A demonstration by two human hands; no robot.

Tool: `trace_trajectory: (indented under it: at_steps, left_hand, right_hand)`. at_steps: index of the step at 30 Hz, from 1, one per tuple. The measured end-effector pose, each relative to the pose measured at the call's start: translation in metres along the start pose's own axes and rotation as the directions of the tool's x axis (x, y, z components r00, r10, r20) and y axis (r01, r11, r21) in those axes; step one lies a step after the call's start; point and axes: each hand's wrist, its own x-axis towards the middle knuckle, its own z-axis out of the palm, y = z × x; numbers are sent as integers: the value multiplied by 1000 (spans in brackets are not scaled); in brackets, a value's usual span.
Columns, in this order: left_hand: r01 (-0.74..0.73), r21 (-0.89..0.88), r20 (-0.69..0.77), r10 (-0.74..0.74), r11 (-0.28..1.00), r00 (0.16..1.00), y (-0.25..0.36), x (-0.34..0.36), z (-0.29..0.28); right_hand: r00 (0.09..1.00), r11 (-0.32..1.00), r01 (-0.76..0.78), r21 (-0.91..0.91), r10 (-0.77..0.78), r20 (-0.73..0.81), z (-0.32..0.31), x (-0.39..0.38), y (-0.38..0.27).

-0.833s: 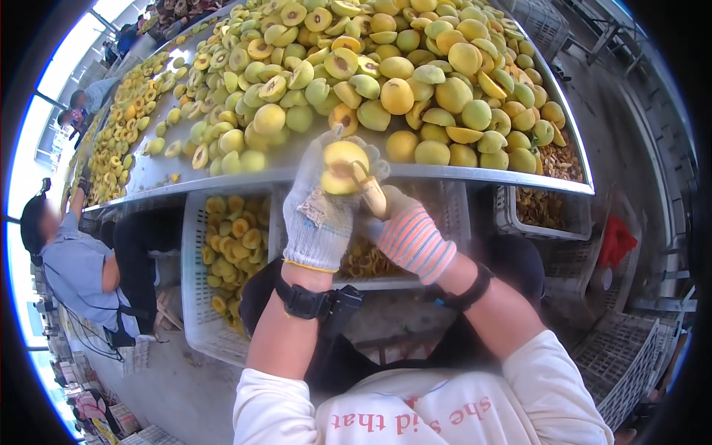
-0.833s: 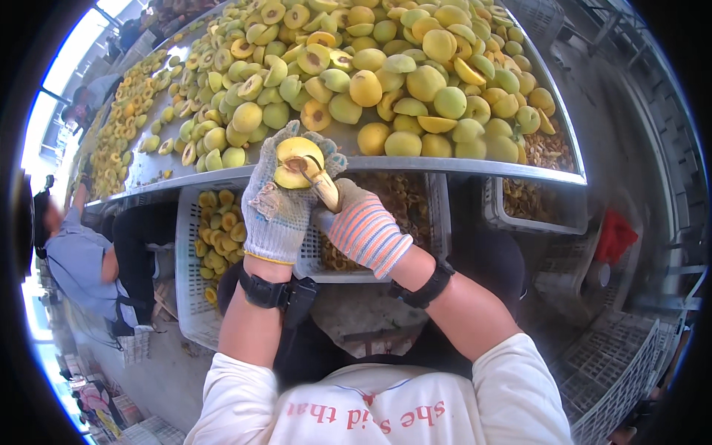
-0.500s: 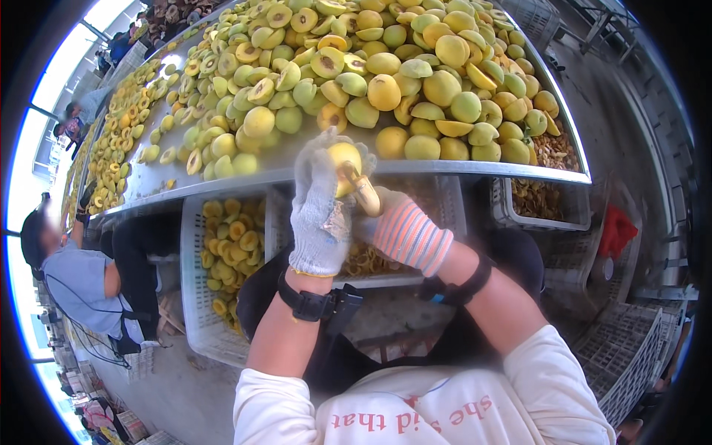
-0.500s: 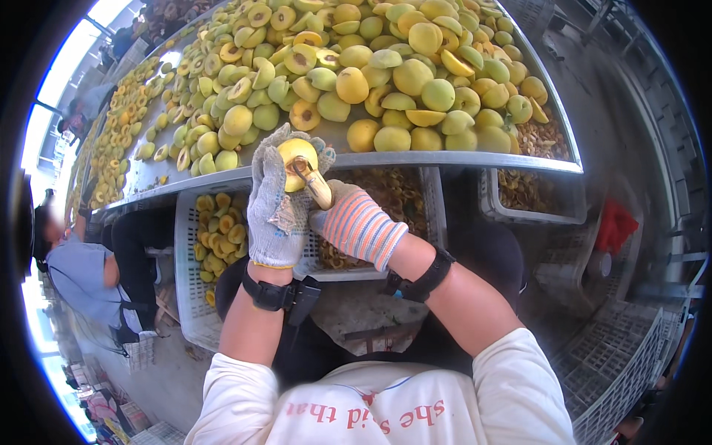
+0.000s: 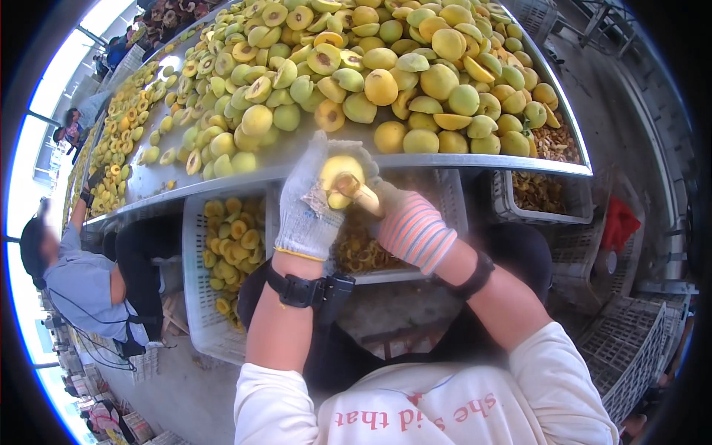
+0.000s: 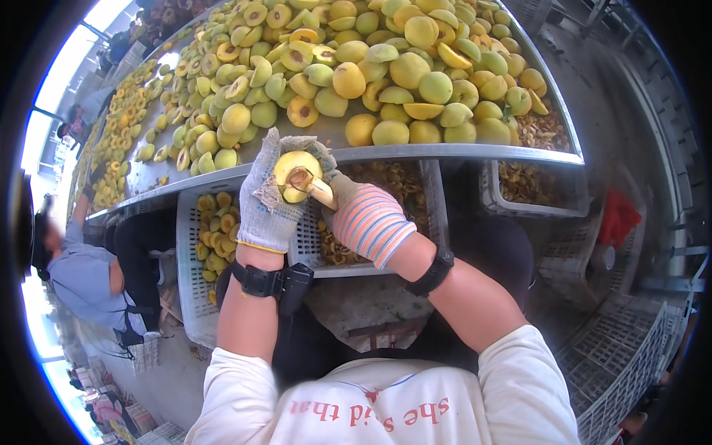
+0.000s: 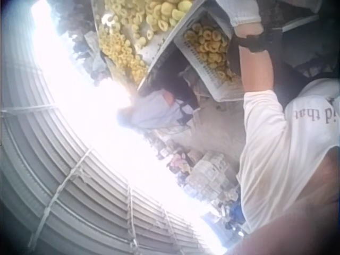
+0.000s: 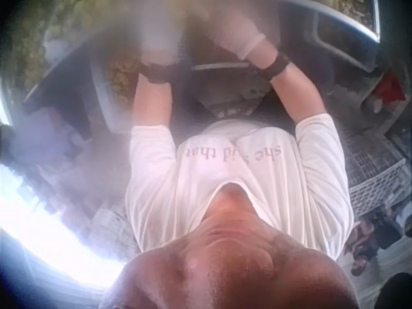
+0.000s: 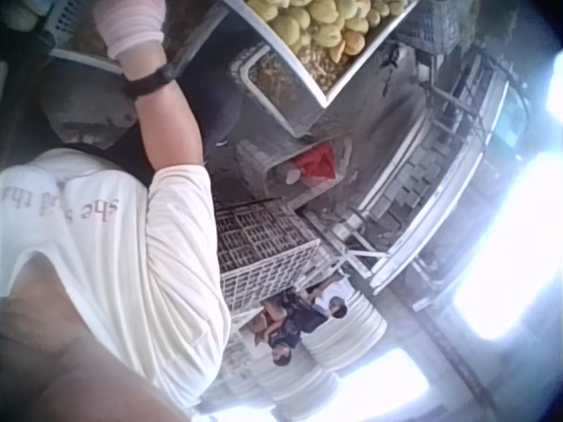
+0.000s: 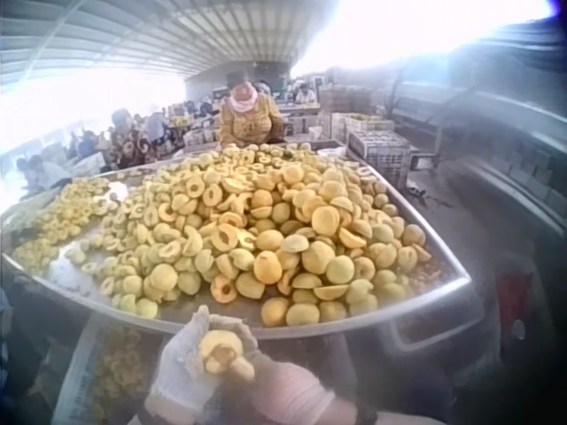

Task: The person repeatedly picks mangoes from a large pile on a metal table, uses a small knife to remove the pit, and places the pitted fruit into a white basket below. The process is continuous and repetitive.

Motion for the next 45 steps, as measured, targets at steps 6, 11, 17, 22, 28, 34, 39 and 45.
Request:
trace_trajectory:
  at_steps: [6,11,17,22,28,34,39,45]
  left_hand:
    - [8,-400,-114,-58,916,992,-10,-3,7]
    - [-102,-235,-256,40,967,966,-7,-8,18]
    - [-300,222,-72,323,928,944,-13,-12,-8]
    - [-335,142,62,330,931,942,-15,-6,-10]
    - [-432,673,181,433,600,883,-19,11,-21]
    - [-313,297,273,234,902,933,4,15,-8]
    - [-195,159,-77,209,968,975,-16,8,-1]
    - [190,-248,154,-155,950,976,-2,12,-3]
  right_hand:
    - [999,997,-24,67,22,37,9,5,-2]
    - [941,927,319,199,-334,48,47,24,35]
    - [936,760,-37,649,-202,289,6,-3,5]
    - [773,440,-420,794,-284,566,-9,-19,5]
    - [777,411,-453,791,-252,576,-11,-19,4]
    - [784,371,-440,818,-286,551,-7,-18,10]
    - [763,488,-427,762,-258,593,-5,-13,3]
    - [713,383,-462,800,-376,592,-7,-18,13]
